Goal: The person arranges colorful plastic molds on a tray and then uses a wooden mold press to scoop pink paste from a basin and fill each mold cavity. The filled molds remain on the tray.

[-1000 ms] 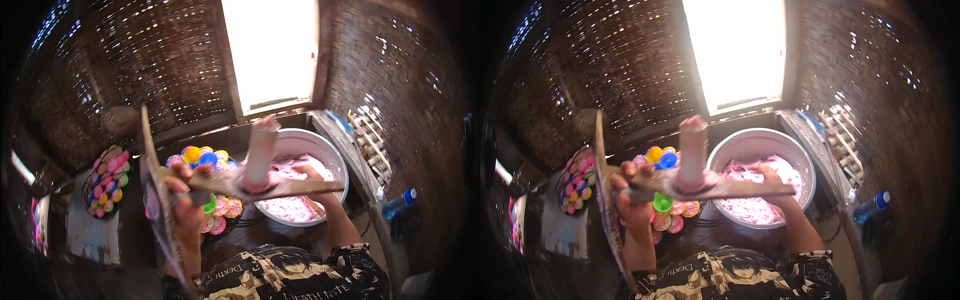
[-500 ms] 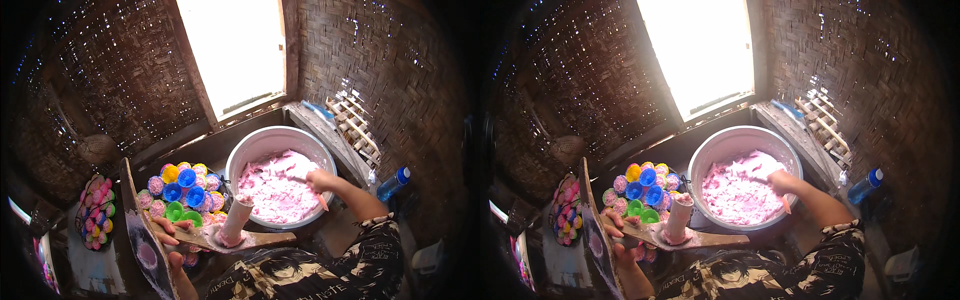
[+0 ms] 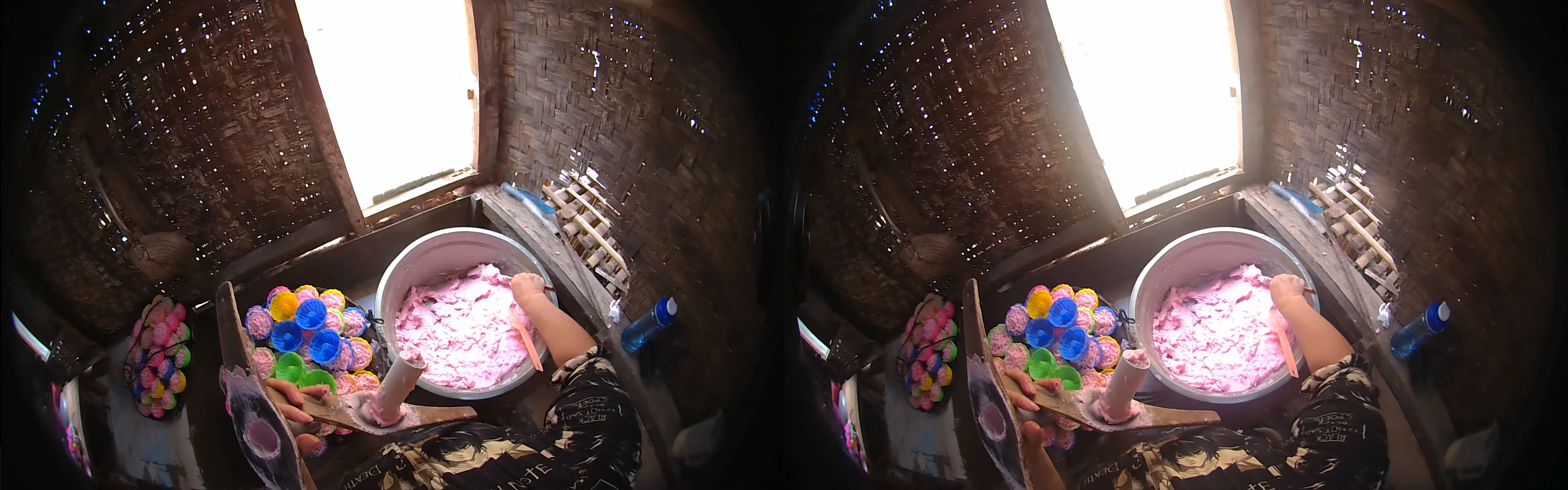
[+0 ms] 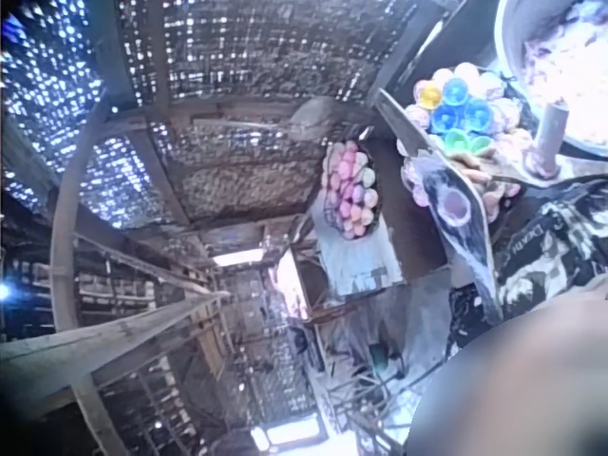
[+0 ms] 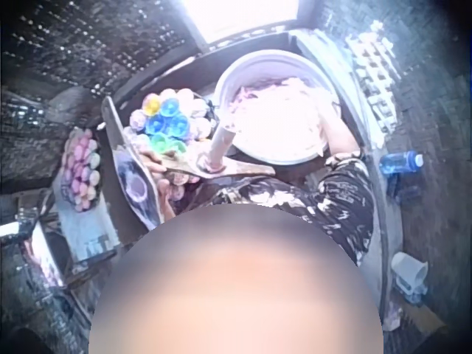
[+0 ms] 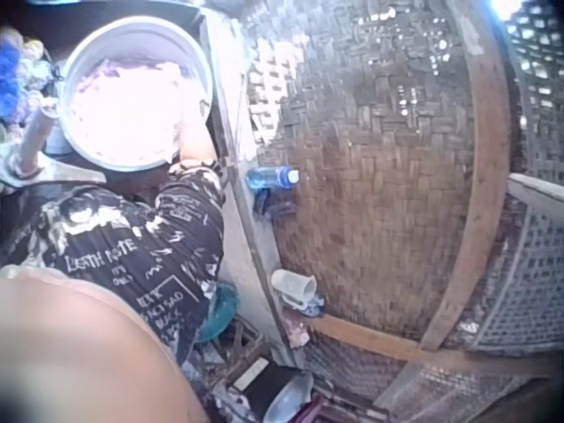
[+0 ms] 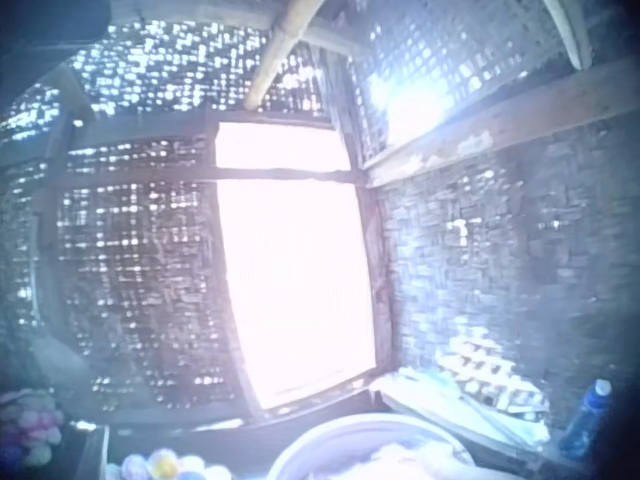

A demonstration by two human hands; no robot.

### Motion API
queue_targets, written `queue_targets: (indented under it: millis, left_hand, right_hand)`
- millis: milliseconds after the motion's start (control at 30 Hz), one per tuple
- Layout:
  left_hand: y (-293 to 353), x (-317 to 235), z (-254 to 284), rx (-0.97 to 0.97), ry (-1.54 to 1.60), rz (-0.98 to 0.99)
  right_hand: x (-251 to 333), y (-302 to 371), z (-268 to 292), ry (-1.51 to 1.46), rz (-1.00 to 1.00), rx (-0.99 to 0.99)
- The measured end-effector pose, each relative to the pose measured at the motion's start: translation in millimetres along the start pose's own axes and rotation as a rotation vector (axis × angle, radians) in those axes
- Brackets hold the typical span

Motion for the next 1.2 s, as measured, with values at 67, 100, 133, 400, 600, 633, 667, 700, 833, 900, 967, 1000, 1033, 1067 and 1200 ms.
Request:
queue_targets:
  millis: [67,100,133,400,600,633,667,700,833,900,967,1000,1033,1067,1200]
  left_hand:
    - [2.7,0.6,1.0,-0.007,-0.011,0.009]
    - [4.0,-1.3,3.0,-0.027,-0.04,-0.013]
    - [4.4,0.3,2.3,-0.021,-0.027,-0.004]
    - [-0.3,0.1,-4.5,-0.065,-0.035,-0.002]
    - [-10.7,-6.7,-12.1,0.01,-0.056,-0.128]
    - [-8.6,4.0,-8.6,-0.032,0.033,-0.006]
    - [-10.8,14.0,-9.0,-0.028,0.027,0.07]
    - [-13.4,30.1,-8.7,-0.017,0.005,0.219]
    - [-34.4,83.9,-17.0,-0.153,0.295,0.503]
    - [-67.3,75.0,-38.3,0.074,-0.304,0.34]
    - [-81.8,96.3,-67.5,0.239,-0.324,0.451]
    - [-79.1,115.0,-77.8,0.329,-0.3,0.651]
    - [-88.6,100.4,-80.9,0.273,-0.188,0.413]
    - [-91.9,88.3,-85.8,0.334,-0.171,0.243]
    - [-79.3,75.5,-66.9,0.287,-0.229,0.26]
  right_hand:
    - [5.9,-7.8,-13.2,-0.049,0.022,0.088]
    - [9.8,-9.9,-17.1,-0.053,0.053,0.121]
    - [12.1,-10.7,-20.7,-0.049,0.065,0.154]
    - [30.0,6.3,-25.8,-0.184,0.145,0.175]
    - [9.8,53.1,23.0,-0.74,0.417,0.52]
    - [6.1,64.7,42.1,-0.897,0.455,0.555]
    - [4.4,77.4,62.2,-1.052,0.494,0.585]
    - [5.2,91.5,84.4,-1.102,0.564,0.579]
    - [34.5,150.1,159.9,-1.304,0.885,0.584]
    - [62.6,178.4,177.3,-1.373,1.063,0.638]
    - [90.1,201.2,177.3,-1.399,1.196,0.703]
    - [101.0,208.4,171.5,-1.409,1.216,0.733]
    - [110.7,216.2,164.3,-1.392,1.26,0.767]
    - [116.9,220.2,153.7,-1.364,1.242,0.815]
    - [100.4,222.0,174.3,-1.154,1.396,0.342]
Point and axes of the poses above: each hand's wrist, its own y-axis away from the middle knuckle, its own z-axis out of the back of the hand, x = y × z, the point moved 8 cm from there along -y, towards the middle knuckle, and after that the axes turned 13 degrees about x, right-handed, at the moved point
